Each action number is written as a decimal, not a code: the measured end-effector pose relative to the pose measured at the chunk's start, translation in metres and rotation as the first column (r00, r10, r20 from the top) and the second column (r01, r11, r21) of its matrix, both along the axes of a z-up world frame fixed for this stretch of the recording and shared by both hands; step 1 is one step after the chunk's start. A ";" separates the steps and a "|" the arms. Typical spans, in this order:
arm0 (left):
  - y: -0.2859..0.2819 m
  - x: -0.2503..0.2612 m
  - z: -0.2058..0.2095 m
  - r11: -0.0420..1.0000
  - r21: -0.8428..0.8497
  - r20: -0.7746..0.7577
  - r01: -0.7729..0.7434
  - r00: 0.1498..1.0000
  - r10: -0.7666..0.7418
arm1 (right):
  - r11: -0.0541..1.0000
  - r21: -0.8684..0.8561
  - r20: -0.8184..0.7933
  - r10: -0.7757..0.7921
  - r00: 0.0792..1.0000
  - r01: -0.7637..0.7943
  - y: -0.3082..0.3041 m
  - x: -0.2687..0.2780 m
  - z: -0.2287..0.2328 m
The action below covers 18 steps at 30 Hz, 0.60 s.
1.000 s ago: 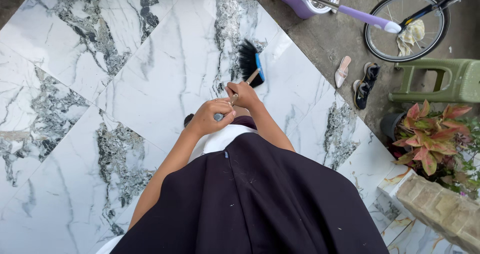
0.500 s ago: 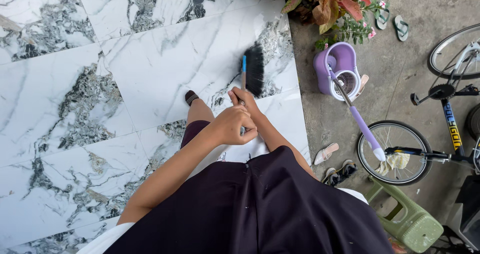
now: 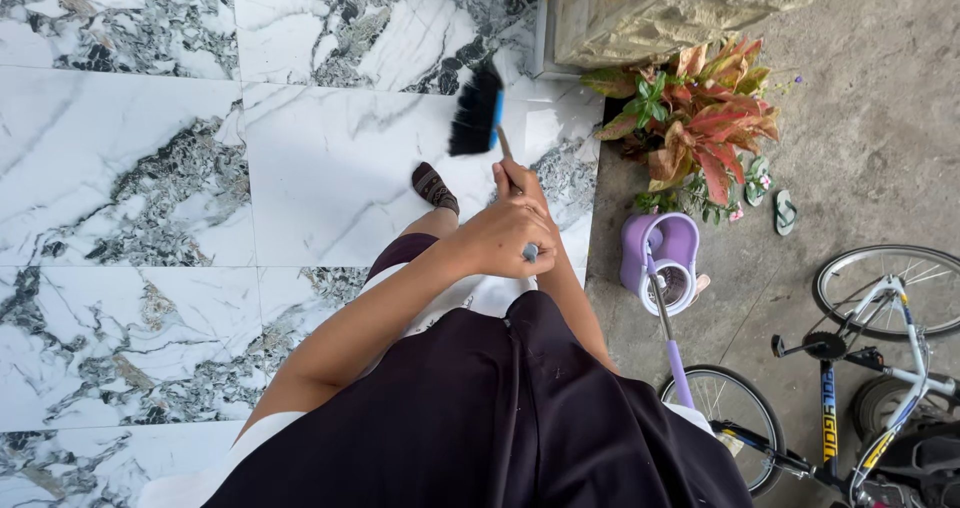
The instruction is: The person sweeps a tiled floor and an outdoor ground area using a broom, pushing debris along the surface.
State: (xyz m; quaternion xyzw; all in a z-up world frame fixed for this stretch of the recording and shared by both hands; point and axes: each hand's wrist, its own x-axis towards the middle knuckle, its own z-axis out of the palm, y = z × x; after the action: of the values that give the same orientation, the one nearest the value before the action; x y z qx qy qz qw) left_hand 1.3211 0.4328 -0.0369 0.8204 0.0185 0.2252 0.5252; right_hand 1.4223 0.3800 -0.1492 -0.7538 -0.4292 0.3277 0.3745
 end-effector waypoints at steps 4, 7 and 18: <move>0.050 0.014 -0.039 0.918 -0.396 -0.245 -0.002 0.964 -0.104 | 0.991 -0.003 0.190 -0.134 0.973 0.137 0.009 0.058 -0.049; 0.073 0.015 -0.061 0.784 -0.603 -0.223 -0.146 0.975 0.010 | 0.993 -0.031 0.231 -0.102 0.968 0.112 0.012 0.071 -0.076; 0.160 0.109 -0.031 0.986 0.141 -0.346 -0.091 0.929 0.135 | 0.961 0.265 0.116 0.045 0.992 -0.074 0.186 0.099 -0.067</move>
State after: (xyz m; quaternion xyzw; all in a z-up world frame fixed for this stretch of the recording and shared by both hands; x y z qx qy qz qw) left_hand 1.4299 0.5933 -0.0681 0.8758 0.1461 0.1045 0.4479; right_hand 1.5213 0.5663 -0.2163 -0.6993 -0.5120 0.2360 0.4395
